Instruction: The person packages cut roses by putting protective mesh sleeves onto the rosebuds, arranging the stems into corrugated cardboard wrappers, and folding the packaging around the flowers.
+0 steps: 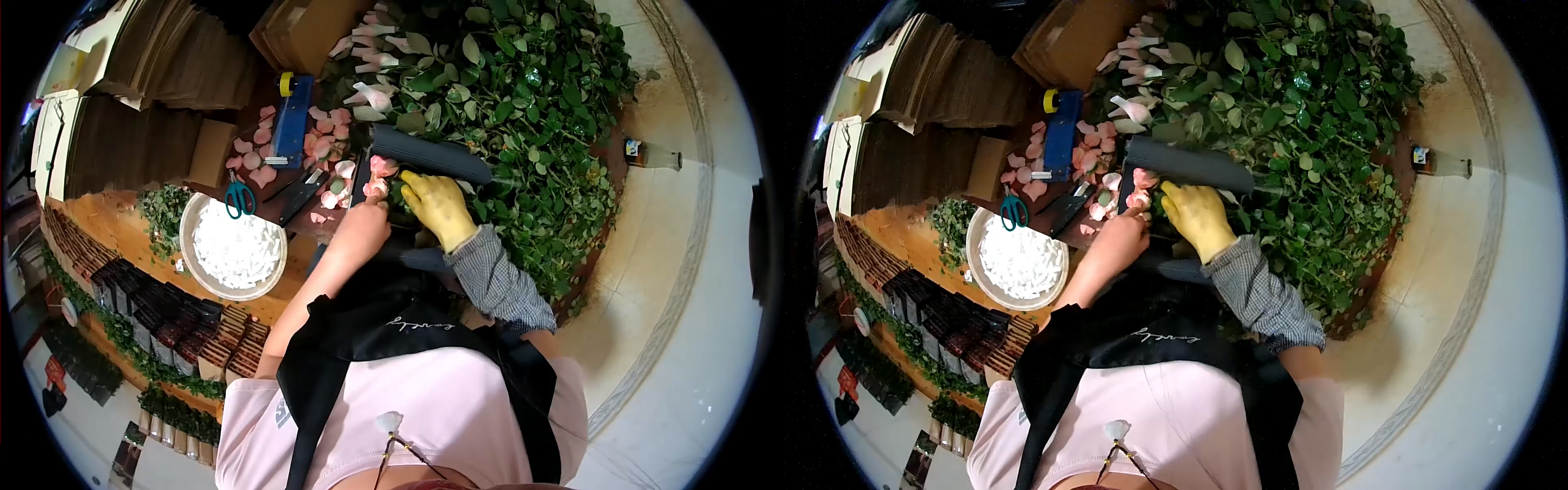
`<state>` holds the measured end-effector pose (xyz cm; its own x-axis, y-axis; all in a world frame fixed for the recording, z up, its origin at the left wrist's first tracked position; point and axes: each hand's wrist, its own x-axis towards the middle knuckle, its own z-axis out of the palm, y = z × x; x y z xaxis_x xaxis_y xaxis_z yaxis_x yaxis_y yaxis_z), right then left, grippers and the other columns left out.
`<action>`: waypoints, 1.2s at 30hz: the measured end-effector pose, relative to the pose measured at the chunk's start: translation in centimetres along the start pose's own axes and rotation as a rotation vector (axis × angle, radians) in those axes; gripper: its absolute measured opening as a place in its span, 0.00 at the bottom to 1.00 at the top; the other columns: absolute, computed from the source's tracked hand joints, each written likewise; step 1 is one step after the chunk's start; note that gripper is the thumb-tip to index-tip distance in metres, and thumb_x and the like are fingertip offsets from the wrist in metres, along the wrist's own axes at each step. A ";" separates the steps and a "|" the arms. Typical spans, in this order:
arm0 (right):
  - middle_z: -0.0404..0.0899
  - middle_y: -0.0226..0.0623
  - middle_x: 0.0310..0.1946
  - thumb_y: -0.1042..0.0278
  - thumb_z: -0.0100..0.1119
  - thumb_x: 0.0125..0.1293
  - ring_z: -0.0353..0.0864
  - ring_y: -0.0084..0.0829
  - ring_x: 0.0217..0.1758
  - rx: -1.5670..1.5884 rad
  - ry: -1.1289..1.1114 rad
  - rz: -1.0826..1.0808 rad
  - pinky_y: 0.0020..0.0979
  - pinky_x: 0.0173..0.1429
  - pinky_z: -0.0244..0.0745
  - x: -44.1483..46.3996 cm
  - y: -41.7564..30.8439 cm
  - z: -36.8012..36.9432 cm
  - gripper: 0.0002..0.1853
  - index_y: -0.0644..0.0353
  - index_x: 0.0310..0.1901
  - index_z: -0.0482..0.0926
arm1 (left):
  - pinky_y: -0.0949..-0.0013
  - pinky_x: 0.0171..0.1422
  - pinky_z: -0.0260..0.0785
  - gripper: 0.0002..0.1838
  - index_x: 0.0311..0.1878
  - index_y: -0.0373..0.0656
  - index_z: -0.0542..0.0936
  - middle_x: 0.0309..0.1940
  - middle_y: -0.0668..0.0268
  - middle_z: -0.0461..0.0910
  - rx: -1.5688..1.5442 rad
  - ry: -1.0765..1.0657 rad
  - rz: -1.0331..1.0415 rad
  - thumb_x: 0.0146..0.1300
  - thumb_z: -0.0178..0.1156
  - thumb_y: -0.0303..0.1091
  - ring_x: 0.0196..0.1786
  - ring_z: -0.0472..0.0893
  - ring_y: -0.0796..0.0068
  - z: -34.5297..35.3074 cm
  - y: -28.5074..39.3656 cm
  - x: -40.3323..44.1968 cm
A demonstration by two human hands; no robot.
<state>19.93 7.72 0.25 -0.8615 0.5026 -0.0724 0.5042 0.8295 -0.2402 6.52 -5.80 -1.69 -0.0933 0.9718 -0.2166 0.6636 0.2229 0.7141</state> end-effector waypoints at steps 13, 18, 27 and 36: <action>0.84 0.40 0.37 0.61 0.59 0.65 0.83 0.44 0.42 0.115 -0.185 -0.003 0.45 0.48 0.77 0.4 0.9 1.4 0.16 0.54 0.52 0.80 | 0.64 0.50 0.76 0.16 0.50 0.38 0.82 0.42 0.55 0.84 -0.432 0.149 -0.345 0.60 0.68 0.34 0.45 0.85 0.59 -3.8 -1.4 0.9; 0.83 0.40 0.35 0.59 0.60 0.65 0.83 0.43 0.42 -0.011 -0.279 0.038 0.44 0.47 0.77 0.6 0.3 1.4 0.17 0.55 0.53 0.79 | 0.53 0.70 0.62 0.27 0.56 0.44 0.82 0.61 0.47 0.70 -0.230 0.378 -0.172 0.53 0.74 0.44 0.65 0.68 0.45 1.7 -4.7 4.1; 0.84 0.39 0.34 0.67 0.61 0.62 0.84 0.41 0.36 0.282 0.146 -0.066 0.43 0.42 0.79 0.6 -2.5 -4.7 0.16 0.52 0.52 0.81 | 0.54 0.73 0.61 0.25 0.49 0.42 0.86 0.69 0.40 0.64 -0.455 0.430 -0.172 0.49 0.77 0.45 0.70 0.66 0.43 4.2 -6.6 4.6; 0.83 0.37 0.40 0.66 0.59 0.62 0.84 0.37 0.41 -0.136 -0.170 0.080 0.38 0.43 0.78 2.3 -1.7 1.4 0.16 0.55 0.52 0.81 | 0.53 0.72 0.61 0.25 0.49 0.40 0.87 0.69 0.39 0.65 -0.307 0.397 -0.165 0.49 0.77 0.43 0.69 0.67 0.42 3.5 -5.9 4.5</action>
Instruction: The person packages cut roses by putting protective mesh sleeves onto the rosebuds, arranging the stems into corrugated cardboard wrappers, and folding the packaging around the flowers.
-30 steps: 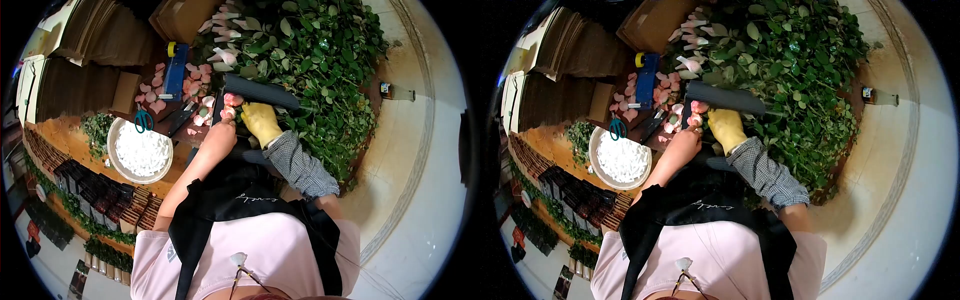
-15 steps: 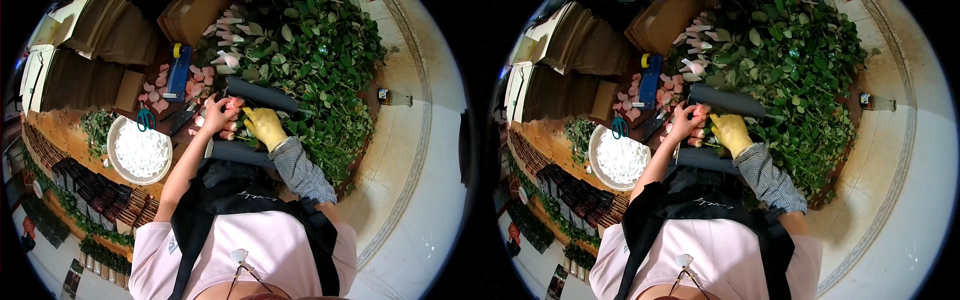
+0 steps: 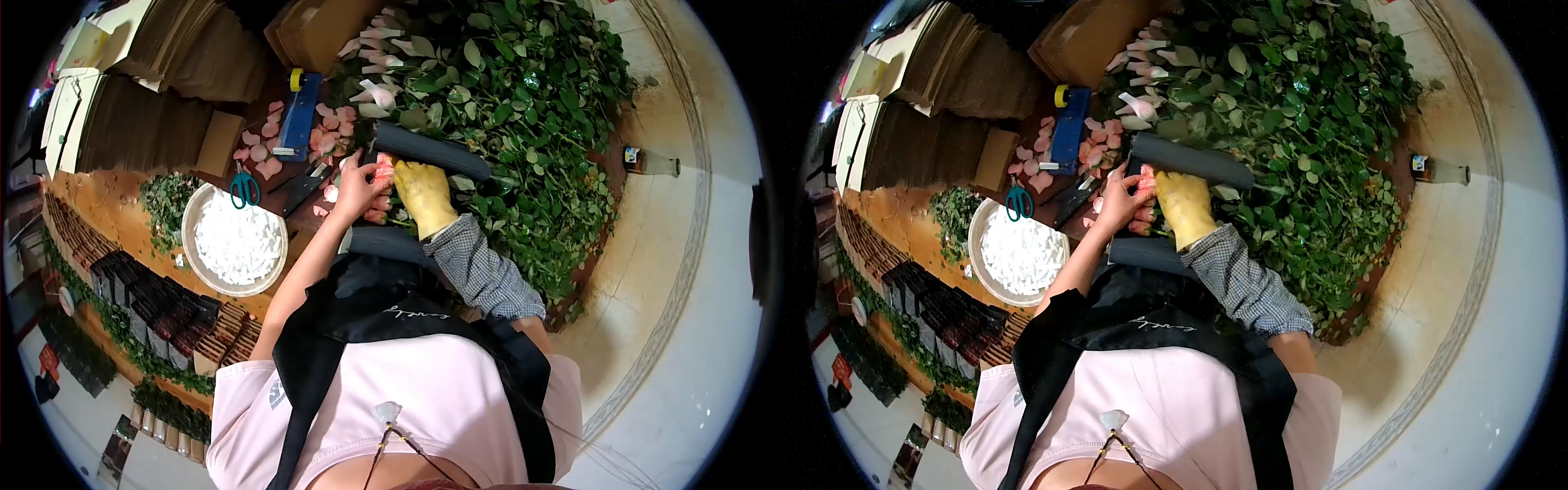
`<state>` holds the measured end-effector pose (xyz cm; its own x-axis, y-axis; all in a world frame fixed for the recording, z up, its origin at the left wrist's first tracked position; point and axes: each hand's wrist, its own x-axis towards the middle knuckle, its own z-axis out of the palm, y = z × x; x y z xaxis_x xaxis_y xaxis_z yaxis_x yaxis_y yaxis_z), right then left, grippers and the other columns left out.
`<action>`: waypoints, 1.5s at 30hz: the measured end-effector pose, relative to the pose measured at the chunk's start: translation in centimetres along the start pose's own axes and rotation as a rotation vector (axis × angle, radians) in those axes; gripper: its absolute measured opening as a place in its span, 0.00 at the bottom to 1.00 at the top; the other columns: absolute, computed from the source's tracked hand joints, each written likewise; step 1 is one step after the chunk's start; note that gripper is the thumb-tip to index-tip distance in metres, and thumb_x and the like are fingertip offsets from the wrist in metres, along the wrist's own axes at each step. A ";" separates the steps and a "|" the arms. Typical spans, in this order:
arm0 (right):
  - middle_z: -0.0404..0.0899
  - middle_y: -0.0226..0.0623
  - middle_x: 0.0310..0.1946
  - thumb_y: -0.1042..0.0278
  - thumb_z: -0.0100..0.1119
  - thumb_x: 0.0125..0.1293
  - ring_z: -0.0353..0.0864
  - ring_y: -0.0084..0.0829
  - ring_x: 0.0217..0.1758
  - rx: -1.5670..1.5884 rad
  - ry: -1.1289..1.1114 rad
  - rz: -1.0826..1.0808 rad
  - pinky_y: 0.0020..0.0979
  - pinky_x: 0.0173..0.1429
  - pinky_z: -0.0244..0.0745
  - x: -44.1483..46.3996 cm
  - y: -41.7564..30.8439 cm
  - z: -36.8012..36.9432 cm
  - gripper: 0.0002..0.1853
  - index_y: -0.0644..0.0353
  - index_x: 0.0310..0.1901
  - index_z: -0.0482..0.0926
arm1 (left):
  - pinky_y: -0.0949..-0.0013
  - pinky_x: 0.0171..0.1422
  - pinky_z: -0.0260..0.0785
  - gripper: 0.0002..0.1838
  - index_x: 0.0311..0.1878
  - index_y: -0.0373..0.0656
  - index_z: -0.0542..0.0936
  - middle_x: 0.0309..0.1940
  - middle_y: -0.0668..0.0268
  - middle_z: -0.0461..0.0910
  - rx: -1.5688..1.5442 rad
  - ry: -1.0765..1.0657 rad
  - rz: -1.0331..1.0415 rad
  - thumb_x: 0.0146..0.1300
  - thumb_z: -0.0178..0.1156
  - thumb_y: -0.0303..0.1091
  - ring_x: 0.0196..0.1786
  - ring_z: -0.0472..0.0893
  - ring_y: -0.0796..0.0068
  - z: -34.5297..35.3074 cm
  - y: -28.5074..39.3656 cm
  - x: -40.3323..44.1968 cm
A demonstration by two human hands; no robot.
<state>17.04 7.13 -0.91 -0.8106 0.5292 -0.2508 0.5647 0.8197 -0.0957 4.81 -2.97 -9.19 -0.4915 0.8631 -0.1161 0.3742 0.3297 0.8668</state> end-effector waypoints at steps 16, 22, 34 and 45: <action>0.82 0.31 0.42 0.66 0.53 0.66 0.84 0.30 0.44 -0.273 -0.030 -0.051 0.32 0.42 0.78 0.1 -1.5 0.0 0.24 0.46 0.65 0.73 | 0.56 0.48 0.76 0.21 0.62 0.39 0.77 0.46 0.49 0.84 0.229 -0.485 0.034 0.68 0.52 0.35 0.44 0.84 0.49 -7.2 7.4 -1.8; 0.83 0.42 0.53 0.74 0.55 0.66 0.83 0.49 0.51 0.911 0.280 -0.285 0.41 0.56 0.79 -2.8 1.9 -3.9 0.17 0.56 0.56 0.80 | 0.56 0.46 0.78 0.15 0.41 0.27 0.82 0.54 0.42 0.77 0.615 -0.433 0.176 0.57 0.56 0.31 0.45 0.83 0.49 -1.9 7.8 -3.9; 0.78 0.44 0.59 0.49 0.53 0.75 0.75 0.34 0.63 1.186 0.058 0.502 0.30 0.68 0.66 -5.4 12.9 -2.4 0.28 0.62 0.66 0.71 | 0.51 0.54 0.75 0.28 0.58 0.24 0.72 0.59 0.37 0.73 0.623 -0.395 0.228 0.61 0.61 0.37 0.49 0.81 0.43 -2.0 9.1 -3.9; 0.79 0.41 0.61 0.64 0.56 0.73 0.78 0.37 0.63 0.970 0.796 0.078 0.34 0.66 0.71 -7.9 8.7 -9.1 0.19 0.60 0.62 0.76 | 0.62 0.39 0.77 0.10 0.32 0.38 0.87 0.39 0.52 0.83 1.017 -0.232 0.379 0.54 0.63 0.34 0.50 0.79 0.51 1.8 6.3 -3.5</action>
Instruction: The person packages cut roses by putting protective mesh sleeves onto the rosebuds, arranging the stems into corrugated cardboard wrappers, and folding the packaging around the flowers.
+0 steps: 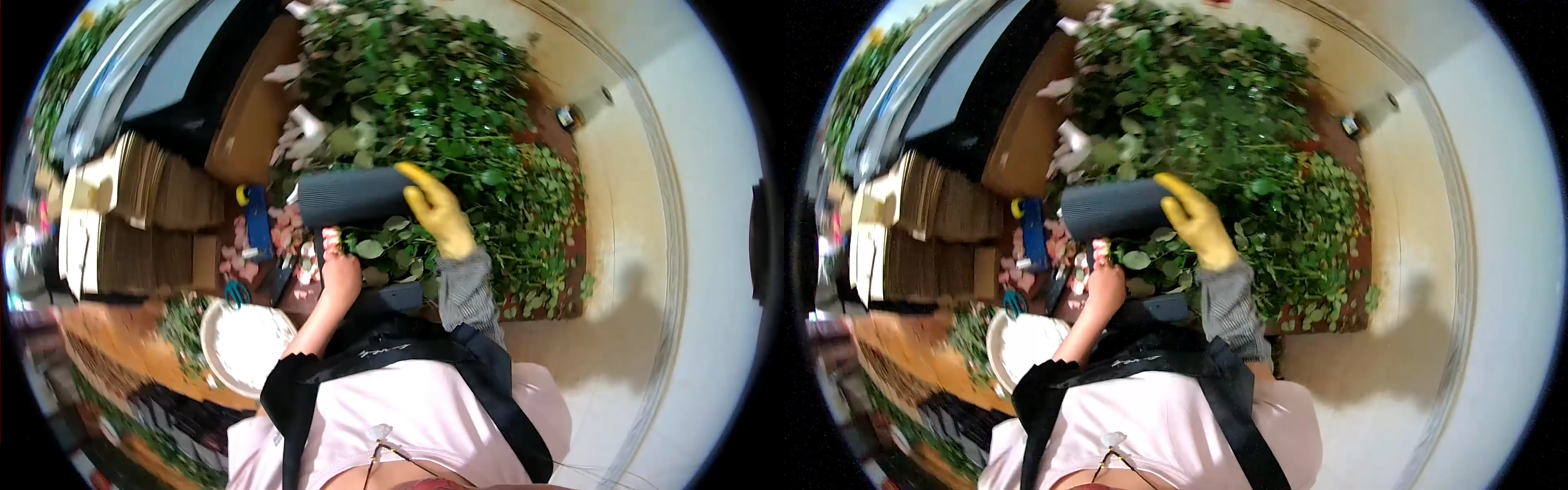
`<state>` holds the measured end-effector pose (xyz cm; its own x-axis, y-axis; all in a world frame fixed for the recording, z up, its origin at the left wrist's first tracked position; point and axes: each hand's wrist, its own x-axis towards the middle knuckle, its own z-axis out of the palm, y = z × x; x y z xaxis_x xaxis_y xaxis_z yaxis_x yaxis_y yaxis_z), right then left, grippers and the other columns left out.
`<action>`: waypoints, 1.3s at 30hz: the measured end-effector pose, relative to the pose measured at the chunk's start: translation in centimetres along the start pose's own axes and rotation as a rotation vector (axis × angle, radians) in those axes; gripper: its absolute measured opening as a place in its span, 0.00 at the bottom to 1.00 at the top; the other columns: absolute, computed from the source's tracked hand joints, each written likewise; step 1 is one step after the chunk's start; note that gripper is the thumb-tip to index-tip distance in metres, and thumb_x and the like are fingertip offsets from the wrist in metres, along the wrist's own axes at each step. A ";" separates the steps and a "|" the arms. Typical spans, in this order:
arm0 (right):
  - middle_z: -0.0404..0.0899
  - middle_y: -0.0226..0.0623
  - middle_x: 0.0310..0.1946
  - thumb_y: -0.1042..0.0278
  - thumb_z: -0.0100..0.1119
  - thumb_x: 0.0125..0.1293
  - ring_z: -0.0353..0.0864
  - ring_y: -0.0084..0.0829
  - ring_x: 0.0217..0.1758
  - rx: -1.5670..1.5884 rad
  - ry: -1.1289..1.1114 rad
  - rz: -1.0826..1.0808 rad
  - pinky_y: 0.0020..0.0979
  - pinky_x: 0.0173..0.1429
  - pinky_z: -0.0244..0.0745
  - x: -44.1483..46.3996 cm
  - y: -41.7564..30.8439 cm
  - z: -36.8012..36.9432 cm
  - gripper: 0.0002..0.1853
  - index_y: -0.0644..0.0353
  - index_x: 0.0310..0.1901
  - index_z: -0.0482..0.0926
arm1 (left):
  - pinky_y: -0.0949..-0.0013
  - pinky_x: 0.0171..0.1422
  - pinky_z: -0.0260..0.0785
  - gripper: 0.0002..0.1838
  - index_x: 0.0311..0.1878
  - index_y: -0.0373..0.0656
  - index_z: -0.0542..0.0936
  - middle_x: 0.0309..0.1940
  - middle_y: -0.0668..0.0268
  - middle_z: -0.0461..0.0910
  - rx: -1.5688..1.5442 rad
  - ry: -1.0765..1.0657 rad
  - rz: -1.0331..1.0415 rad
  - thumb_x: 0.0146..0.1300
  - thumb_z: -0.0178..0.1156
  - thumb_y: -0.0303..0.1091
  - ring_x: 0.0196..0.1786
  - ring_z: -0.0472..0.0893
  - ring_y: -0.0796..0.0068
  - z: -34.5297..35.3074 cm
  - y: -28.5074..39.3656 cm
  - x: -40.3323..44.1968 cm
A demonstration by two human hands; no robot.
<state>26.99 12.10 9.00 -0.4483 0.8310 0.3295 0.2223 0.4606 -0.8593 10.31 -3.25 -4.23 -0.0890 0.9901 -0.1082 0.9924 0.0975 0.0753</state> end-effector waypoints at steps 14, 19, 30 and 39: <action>0.65 0.51 0.70 0.52 0.51 0.75 0.63 0.47 0.74 -0.230 -1.204 0.095 0.40 0.76 0.58 1.5 4.4 7.6 0.31 0.64 0.71 0.63 | 0.61 0.64 0.67 0.23 0.62 0.41 0.74 0.63 0.50 0.73 -0.309 -0.354 0.083 0.68 0.57 0.41 0.63 0.75 0.56 -5.1 -3.3 -4.2; 0.60 0.51 0.73 0.45 0.59 0.65 0.61 0.47 0.74 -0.797 -1.068 -0.237 0.44 0.72 0.63 -4.4 5.0 8.7 0.43 0.62 0.74 0.56 | 0.59 0.59 0.73 0.22 0.59 0.40 0.79 0.53 0.52 0.81 -0.867 -0.326 -0.233 0.66 0.65 0.41 0.56 0.81 0.55 -13.3 -13.0 -9.2; 0.53 0.40 0.77 0.44 0.56 0.67 0.52 0.38 0.80 -1.053 -1.092 -0.053 0.43 0.74 0.58 -5.5 2.3 10.3 0.45 0.55 0.78 0.47 | 0.43 0.53 0.73 0.44 0.62 0.38 0.69 0.47 0.41 0.77 -0.160 0.373 -0.719 0.44 0.77 0.47 0.49 0.77 0.35 6.7 -34.0 -7.7; 0.56 0.41 0.77 0.46 0.61 0.65 0.54 0.39 0.79 -0.966 -1.033 -0.055 0.43 0.74 0.60 -5.5 2.5 9.9 0.45 0.55 0.77 0.52 | 0.49 0.56 0.73 0.45 0.63 0.33 0.67 0.46 0.44 0.77 -0.074 0.450 -0.922 0.44 0.75 0.47 0.52 0.76 0.39 -4.0 -28.2 -8.4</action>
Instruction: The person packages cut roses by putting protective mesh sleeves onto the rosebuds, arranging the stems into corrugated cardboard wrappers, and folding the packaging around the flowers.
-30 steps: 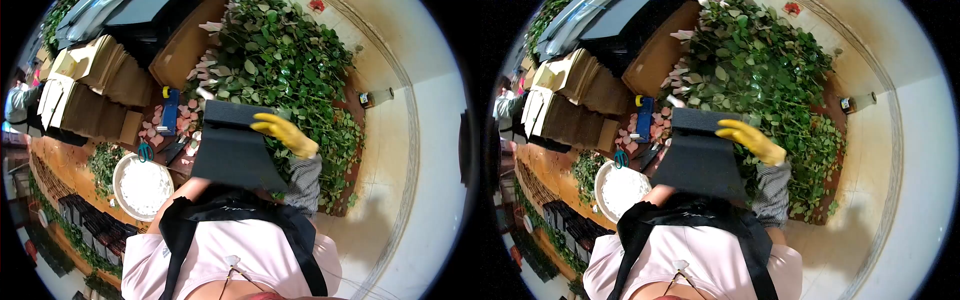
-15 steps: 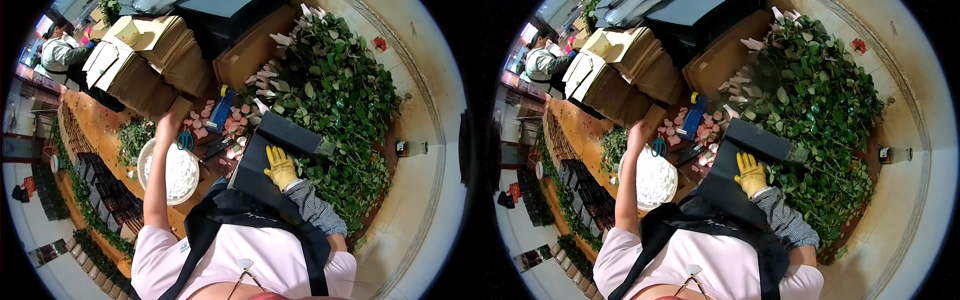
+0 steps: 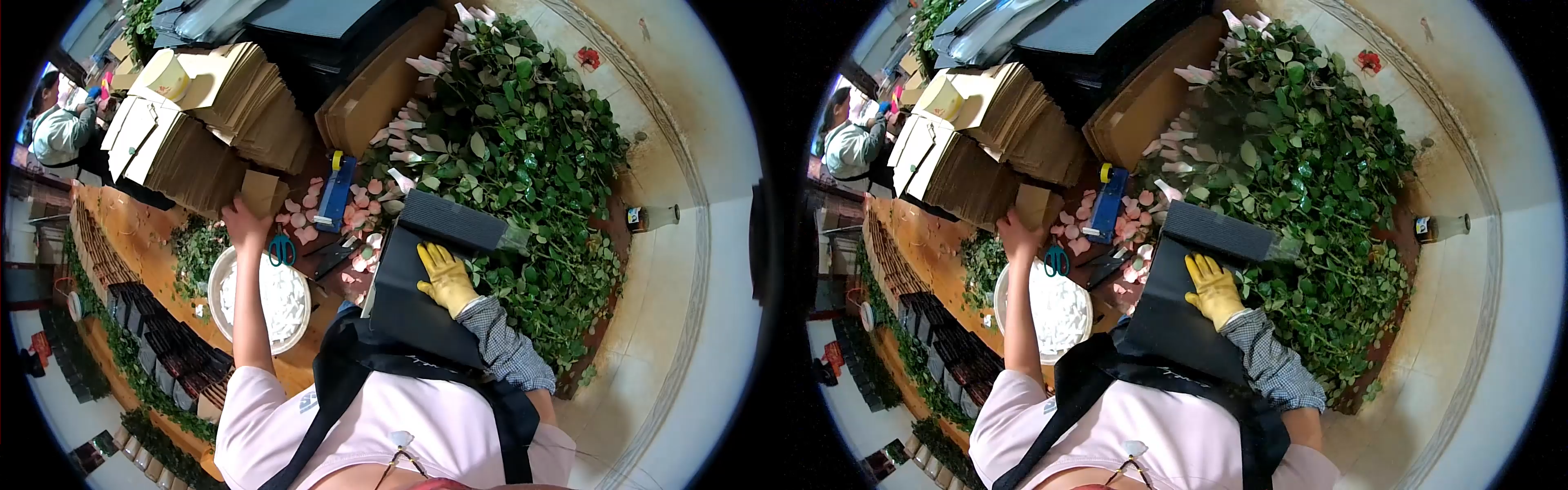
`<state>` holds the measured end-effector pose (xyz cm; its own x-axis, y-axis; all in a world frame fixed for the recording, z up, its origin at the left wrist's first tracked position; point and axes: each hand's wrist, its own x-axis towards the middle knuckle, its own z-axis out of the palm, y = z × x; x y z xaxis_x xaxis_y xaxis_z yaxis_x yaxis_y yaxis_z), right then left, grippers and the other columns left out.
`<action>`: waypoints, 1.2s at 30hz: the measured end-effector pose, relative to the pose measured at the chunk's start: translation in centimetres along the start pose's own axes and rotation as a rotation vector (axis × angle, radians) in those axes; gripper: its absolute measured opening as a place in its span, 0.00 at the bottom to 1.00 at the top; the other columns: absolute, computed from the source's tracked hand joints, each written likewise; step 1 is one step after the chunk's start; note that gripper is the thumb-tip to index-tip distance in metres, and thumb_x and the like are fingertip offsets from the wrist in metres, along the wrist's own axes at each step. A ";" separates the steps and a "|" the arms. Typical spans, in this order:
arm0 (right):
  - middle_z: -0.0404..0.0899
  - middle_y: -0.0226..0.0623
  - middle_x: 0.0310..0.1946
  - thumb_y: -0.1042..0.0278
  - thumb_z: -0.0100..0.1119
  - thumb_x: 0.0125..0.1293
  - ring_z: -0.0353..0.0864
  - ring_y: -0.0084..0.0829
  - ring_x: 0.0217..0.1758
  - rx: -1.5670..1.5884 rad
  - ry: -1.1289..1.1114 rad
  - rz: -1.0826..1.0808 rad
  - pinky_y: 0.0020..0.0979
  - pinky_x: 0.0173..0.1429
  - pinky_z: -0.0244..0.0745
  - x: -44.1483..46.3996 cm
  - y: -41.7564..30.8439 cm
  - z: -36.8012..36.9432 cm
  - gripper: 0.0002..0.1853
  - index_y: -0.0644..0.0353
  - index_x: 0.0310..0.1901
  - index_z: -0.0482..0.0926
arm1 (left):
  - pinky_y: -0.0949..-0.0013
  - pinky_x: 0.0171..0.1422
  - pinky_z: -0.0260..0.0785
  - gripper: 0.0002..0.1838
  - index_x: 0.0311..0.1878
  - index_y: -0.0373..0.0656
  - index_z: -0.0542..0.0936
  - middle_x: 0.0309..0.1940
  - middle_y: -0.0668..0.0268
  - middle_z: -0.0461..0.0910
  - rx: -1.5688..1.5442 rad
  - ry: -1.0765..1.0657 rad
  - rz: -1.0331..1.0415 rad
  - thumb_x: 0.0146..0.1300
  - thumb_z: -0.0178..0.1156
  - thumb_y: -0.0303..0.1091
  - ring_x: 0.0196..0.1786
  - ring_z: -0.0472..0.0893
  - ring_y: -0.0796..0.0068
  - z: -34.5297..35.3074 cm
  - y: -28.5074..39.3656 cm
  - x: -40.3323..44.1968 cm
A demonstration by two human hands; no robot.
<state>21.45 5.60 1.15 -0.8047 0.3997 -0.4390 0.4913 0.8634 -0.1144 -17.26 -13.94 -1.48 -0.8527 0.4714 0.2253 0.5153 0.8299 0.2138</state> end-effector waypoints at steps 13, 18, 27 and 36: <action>0.59 0.44 0.75 0.47 0.64 0.62 0.58 0.42 0.77 -0.026 0.053 -0.026 0.42 0.72 0.64 0.0 0.3 0.4 0.46 0.55 0.76 0.53 | 0.73 0.43 0.76 0.18 0.52 0.33 0.80 0.41 0.63 0.83 -1.288 -0.962 -0.322 0.70 0.59 0.39 0.40 0.82 0.78 -5.5 1.9 -7.7; 0.58 0.49 0.74 0.48 0.66 0.58 0.59 0.48 0.75 0.021 0.171 -0.116 0.45 0.70 0.64 0.5 1.4 2.6 0.46 0.59 0.73 0.59 | 0.72 0.34 0.71 0.18 0.46 0.35 0.81 0.32 0.69 0.82 -1.215 -1.487 -0.155 0.67 0.64 0.43 0.30 0.78 0.81 -1.6 15.4 -8.5; 0.82 0.42 0.49 0.65 0.65 0.57 0.80 0.44 0.52 0.254 0.656 0.049 0.42 0.54 0.76 -0.5 2.4 0.5 0.16 0.60 0.46 0.81 | 0.57 0.39 0.75 0.21 0.36 0.36 0.79 0.28 0.49 0.82 -0.718 -0.865 0.383 0.61 0.68 0.48 0.35 0.83 0.52 5.5 18.9 -13.6; 0.56 0.48 0.76 0.29 0.58 0.57 0.57 0.47 0.77 -0.024 0.078 -0.017 0.43 0.75 0.57 1.5 -0.3 2.9 0.54 0.55 0.77 0.52 | 0.68 0.36 0.76 0.16 0.40 0.35 0.76 0.31 0.57 0.85 -0.973 -1.277 0.464 0.73 0.55 0.41 0.30 0.85 0.69 -3.7 19.5 -9.0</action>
<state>21.08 5.04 -2.09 -0.8368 0.4069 -0.3663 0.4701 0.8769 -0.0997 0.75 -3.06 4.19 0.1115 0.9378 -0.3288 0.1679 0.3084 0.9363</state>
